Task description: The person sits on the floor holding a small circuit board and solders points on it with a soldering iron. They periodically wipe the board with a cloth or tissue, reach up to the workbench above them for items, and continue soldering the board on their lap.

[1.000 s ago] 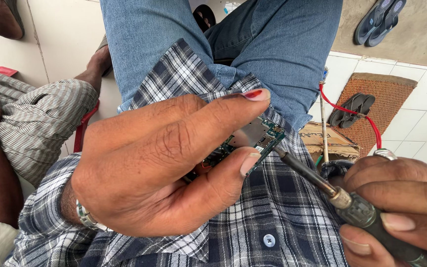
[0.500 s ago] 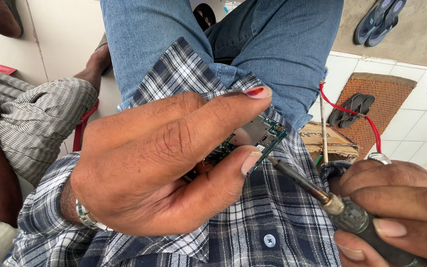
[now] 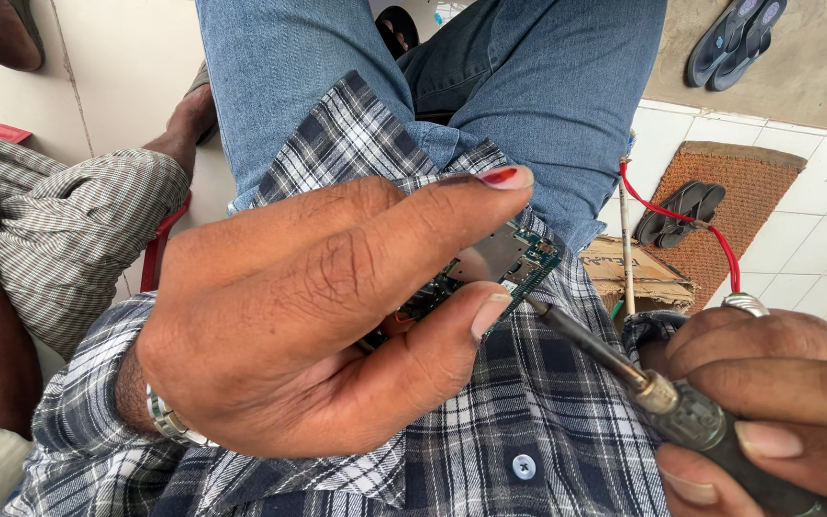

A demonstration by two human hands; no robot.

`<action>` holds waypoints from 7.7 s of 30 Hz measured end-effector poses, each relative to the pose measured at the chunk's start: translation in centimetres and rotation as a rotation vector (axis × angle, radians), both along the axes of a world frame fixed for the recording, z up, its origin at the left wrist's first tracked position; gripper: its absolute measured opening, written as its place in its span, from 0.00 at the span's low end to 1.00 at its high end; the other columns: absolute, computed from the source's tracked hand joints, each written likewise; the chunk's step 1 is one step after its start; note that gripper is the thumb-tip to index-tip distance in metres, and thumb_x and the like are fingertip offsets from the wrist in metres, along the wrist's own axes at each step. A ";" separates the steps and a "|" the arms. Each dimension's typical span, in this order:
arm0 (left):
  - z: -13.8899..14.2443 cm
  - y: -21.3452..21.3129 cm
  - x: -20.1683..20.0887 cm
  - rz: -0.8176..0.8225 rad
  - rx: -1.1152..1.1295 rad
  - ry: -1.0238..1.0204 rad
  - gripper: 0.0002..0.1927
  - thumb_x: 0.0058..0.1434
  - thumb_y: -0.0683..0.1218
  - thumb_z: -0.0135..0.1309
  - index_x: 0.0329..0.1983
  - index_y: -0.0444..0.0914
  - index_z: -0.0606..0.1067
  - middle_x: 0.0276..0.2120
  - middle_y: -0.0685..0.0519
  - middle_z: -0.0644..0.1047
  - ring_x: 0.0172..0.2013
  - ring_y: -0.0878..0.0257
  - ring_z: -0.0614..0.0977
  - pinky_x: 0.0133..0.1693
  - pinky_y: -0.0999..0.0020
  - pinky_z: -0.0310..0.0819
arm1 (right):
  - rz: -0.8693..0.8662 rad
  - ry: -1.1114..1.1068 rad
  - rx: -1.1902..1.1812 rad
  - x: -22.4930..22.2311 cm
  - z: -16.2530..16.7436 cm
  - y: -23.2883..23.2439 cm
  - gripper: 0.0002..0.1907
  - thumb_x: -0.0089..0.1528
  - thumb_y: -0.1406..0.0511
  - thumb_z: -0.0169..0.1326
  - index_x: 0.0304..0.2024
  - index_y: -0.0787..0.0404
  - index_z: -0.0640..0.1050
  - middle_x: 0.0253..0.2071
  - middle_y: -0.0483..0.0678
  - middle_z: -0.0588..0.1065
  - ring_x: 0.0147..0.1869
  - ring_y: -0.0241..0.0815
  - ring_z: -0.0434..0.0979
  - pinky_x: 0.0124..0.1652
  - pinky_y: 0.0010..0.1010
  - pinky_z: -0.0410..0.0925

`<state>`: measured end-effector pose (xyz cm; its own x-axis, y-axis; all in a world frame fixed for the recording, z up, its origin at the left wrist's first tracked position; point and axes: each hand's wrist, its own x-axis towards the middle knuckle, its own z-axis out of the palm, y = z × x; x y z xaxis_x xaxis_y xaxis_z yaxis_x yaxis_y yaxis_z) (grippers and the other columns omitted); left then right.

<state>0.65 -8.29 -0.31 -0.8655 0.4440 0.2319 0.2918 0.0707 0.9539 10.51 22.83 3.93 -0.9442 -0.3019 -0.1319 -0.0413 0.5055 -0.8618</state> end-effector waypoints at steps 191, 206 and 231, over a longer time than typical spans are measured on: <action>3.5 -11.7 -13.1 0.090 0.014 0.159 0.22 0.64 0.36 0.65 0.60 0.28 0.72 0.27 0.51 0.78 0.24 0.69 0.77 0.25 0.75 0.67 | -0.062 0.194 -0.060 -10.0 -0.7 -8.2 0.16 0.68 0.58 0.57 0.56 0.49 0.68 0.43 0.44 0.79 0.44 0.42 0.86 0.48 0.39 0.80; 3.8 -10.9 -15.3 0.067 -0.019 0.176 0.22 0.64 0.35 0.64 0.59 0.26 0.72 0.30 0.49 0.81 0.25 0.68 0.79 0.28 0.72 0.72 | -0.137 0.214 -0.085 -12.2 -0.2 -9.5 0.23 0.64 0.64 0.60 0.57 0.47 0.66 0.43 0.44 0.78 0.41 0.42 0.82 0.45 0.41 0.82; 3.7 -10.5 -14.0 0.067 -0.027 0.234 0.21 0.64 0.34 0.65 0.58 0.25 0.72 0.28 0.50 0.79 0.24 0.68 0.77 0.27 0.72 0.69 | -0.357 -0.680 -0.052 -14.7 2.4 -7.5 0.14 0.60 0.64 0.50 0.43 0.66 0.79 0.33 0.59 0.78 0.34 0.57 0.80 0.35 0.48 0.78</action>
<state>-13.33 -18.79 3.36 -0.8172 0.3964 0.4183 0.4983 0.1215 0.8584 -4.17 15.31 6.31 -0.7020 -0.0158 -0.7120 0.6639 0.3473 -0.6623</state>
